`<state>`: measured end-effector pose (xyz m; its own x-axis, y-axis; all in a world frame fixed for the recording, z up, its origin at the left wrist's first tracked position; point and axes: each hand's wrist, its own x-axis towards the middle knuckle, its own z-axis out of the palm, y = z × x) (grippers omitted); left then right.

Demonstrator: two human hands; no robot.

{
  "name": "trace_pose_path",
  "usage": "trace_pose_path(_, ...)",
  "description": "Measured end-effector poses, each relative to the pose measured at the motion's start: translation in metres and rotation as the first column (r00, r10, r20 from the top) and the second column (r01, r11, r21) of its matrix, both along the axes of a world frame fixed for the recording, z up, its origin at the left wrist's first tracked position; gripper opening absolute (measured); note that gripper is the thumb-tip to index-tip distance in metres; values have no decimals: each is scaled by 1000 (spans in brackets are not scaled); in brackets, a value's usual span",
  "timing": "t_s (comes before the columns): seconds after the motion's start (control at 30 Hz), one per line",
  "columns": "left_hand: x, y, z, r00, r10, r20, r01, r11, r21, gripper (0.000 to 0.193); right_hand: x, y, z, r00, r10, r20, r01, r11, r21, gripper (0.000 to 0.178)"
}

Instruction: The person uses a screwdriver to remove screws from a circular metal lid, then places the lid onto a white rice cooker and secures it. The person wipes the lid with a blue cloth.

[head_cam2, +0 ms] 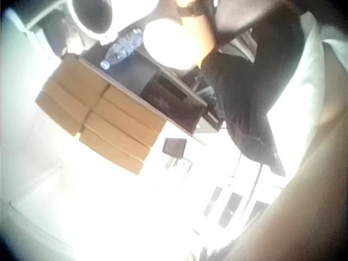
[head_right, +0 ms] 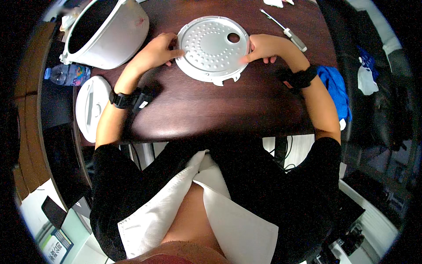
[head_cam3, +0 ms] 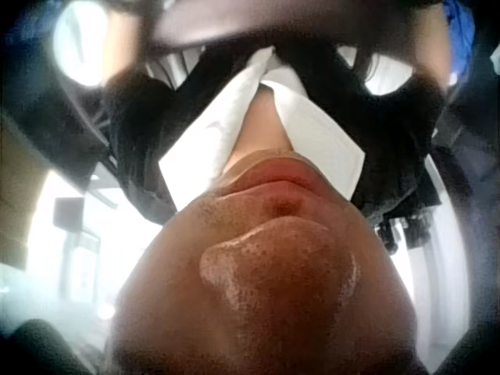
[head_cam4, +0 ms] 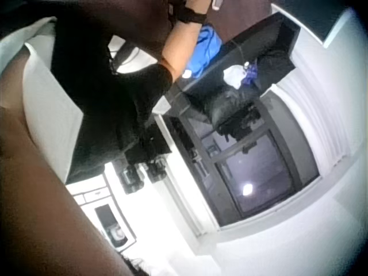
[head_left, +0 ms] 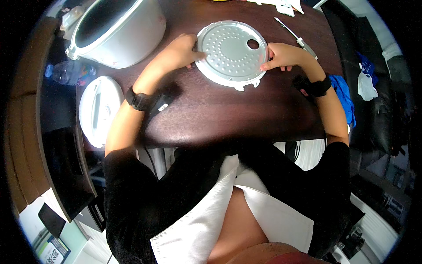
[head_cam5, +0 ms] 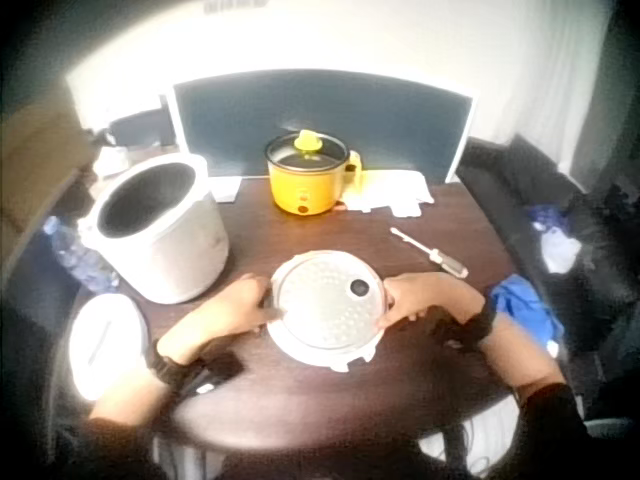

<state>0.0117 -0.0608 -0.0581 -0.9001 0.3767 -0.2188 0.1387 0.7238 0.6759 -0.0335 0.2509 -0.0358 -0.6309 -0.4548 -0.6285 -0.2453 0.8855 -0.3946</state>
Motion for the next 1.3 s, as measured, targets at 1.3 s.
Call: trace_pose_path(1.3, -39, -252, 158, 846, 511, -156, -192, 564, 803, 29, 26, -274, 88, 910, -307, 280, 288, -20, -957, 28)
